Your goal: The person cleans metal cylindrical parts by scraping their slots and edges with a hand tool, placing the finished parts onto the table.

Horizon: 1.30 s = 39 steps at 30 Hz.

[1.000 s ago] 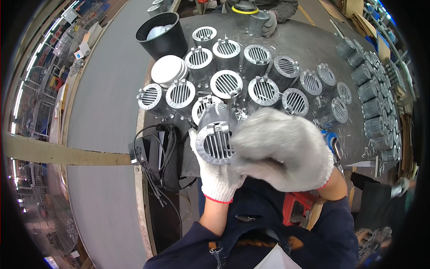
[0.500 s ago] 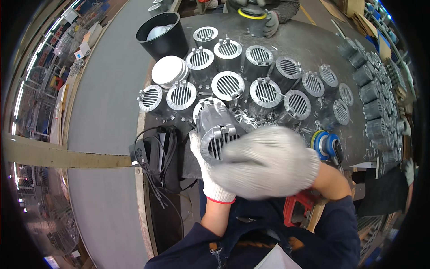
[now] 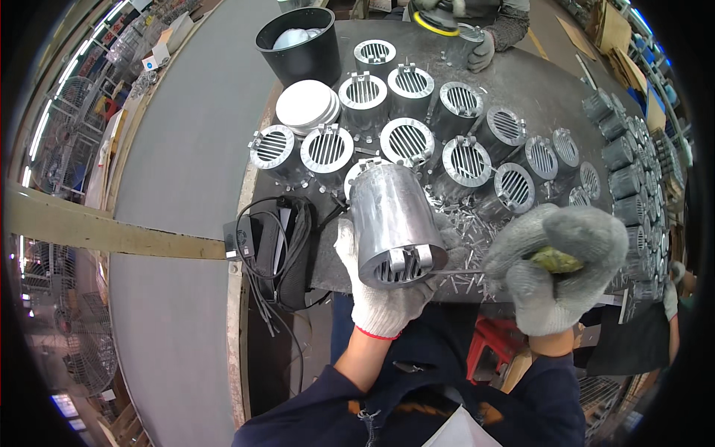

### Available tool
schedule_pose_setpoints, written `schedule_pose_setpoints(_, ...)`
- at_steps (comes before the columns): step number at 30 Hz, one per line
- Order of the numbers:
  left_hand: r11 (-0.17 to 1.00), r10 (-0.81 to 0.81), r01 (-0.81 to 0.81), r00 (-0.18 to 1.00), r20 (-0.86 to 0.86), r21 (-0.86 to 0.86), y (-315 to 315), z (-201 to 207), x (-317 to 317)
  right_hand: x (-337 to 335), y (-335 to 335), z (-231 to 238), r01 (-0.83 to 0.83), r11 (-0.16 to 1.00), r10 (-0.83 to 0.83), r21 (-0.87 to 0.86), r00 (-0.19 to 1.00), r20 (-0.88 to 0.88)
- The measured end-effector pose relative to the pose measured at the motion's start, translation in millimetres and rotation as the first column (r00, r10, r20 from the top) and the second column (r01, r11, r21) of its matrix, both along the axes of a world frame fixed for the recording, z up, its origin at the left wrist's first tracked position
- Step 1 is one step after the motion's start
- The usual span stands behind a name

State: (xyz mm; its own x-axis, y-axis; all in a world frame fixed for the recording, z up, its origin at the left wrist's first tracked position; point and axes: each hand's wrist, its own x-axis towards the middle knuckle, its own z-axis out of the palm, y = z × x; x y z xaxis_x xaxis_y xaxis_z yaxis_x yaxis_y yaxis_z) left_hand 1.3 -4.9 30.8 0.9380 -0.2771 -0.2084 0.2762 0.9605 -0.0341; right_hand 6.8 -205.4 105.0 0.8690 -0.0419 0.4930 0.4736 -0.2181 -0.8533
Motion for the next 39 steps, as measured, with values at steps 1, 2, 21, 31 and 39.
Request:
schedule_pose_setpoints(1,0.998,0.003,-0.003,1.000,-0.011,-0.058,-1,0,-1,1,2,0,-0.093,0.995,0.093,-0.022,0.996,-0.015)
schedule_pose_setpoints(2,0.993,0.004,-0.007,1.000,-0.023,-0.116,-1,-1,-1,1,2,0,-0.011,1.000,0.011,-0.014,1.000,-0.015)
schedule_pose_setpoints(21,0.986,0.031,-0.050,0.992,-0.121,-0.157,-17,-18,-19,32,-14,16,-0.549,0.664,0.608,-0.507,0.792,-0.062)
schedule_pose_setpoints(31,0.964,0.075,-0.031,0.984,-0.159,0.263,-25,-37,-15,31,16,26,-0.420,0.801,0.512,-0.426,0.850,0.124)
schedule_pose_setpoints(39,0.106,-0.293,-0.230,0.923,0.251,0.968,-19,-68,-39,55,58,43,-0.524,0.667,0.584,-0.529,0.809,-0.065)
